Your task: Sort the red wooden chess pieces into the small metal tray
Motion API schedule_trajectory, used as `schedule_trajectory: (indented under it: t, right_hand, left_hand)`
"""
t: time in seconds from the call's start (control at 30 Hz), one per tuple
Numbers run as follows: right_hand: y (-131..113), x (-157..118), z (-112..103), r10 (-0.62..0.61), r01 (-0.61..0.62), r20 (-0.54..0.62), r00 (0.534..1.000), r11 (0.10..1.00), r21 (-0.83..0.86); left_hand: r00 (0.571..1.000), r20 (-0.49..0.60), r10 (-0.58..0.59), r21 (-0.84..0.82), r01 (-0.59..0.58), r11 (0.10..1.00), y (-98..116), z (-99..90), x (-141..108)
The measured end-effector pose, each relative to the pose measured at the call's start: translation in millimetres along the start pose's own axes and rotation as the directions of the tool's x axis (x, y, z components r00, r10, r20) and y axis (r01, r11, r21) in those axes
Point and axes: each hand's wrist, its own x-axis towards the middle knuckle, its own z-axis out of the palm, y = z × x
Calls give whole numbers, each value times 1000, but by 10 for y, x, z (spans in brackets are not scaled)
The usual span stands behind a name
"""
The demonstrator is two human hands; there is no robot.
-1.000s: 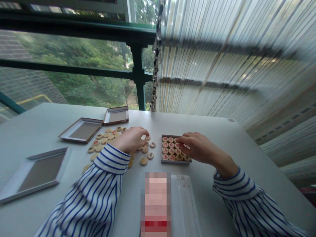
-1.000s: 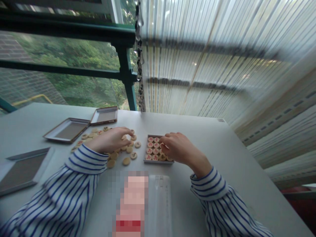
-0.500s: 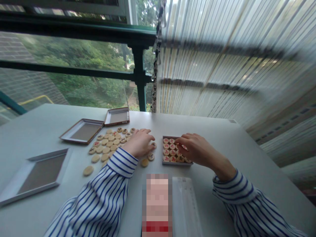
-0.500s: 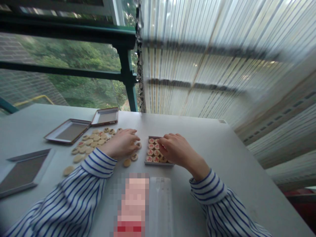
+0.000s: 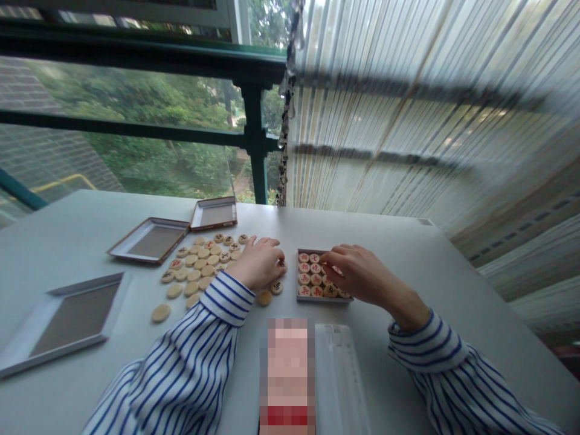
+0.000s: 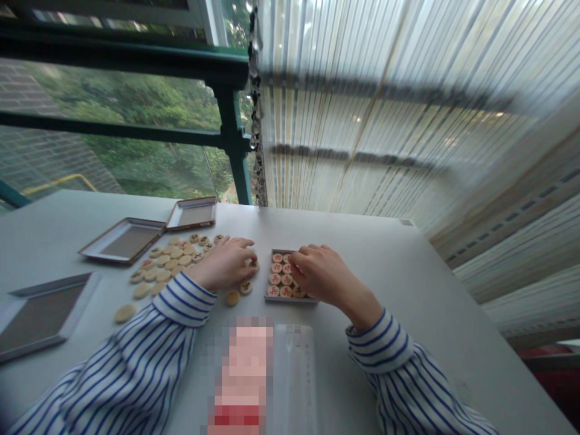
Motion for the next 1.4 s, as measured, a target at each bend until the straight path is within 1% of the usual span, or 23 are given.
schedule_trajectory:
  t: [0.1, 0.23, 0.37, 0.5, 0.63, 0.8, 1.03, 1.2, 1.27, 1.33, 1.4]
  right_hand:
    - [1, 1, -3, -8, 8, -1, 1000, 1000, 4]
    - [-6, 2, -19, -1, 0, 3, 1000, 1000, 17]
    - [-8, 1, -22, -5, 5, -17, 1000, 1000, 25]
    - [-12, 6, -8, 17, -14, -60, 998, 999, 51]
    - [-31, 12, -13, 59, -46, -105, 993, 991, 124]
    - [-62, 15, -17, 119, -65, -157, 980, 949, 309]
    - [-96, 35, 5, 183, -83, -128, 975, 828, 555]
    - [-90, 51, 62, 229, -85, -102, 968, 683, 725]
    - [-84, 53, 79, 232, -89, -82, 969, 641, 762]
    - [-78, 53, 83, 230, -89, -77, 970, 634, 768]
    - [-74, 53, 77, 229, -83, -88, 970, 645, 760]
  left_hand:
    - [997, -76, 19, -37, -22, 999, -24, -8, 12]
    - [981, -186, 51, -85, -68, 994, -41, -43, 25]
    - [961, -262, 92, -150, -135, 979, 11, -105, 11]
    - [945, -318, 75, -237, -156, 959, 94, -141, -19]
    - [946, -321, 53, -322, -161, 933, 157, -147, -40]
    - [950, -304, 65, -393, -187, 900, 225, -136, -44]
    - [937, -332, 106, -430, -251, 867, 353, -132, -50]
    - [929, -358, 92, -415, -246, 876, 416, -142, -61]
    - [929, -359, 88, -416, -244, 876, 427, -145, -64]
    - [933, -350, 82, -432, -239, 870, 429, -148, -67]
    - [941, -329, 73, -485, -235, 842, 420, -152, -66]
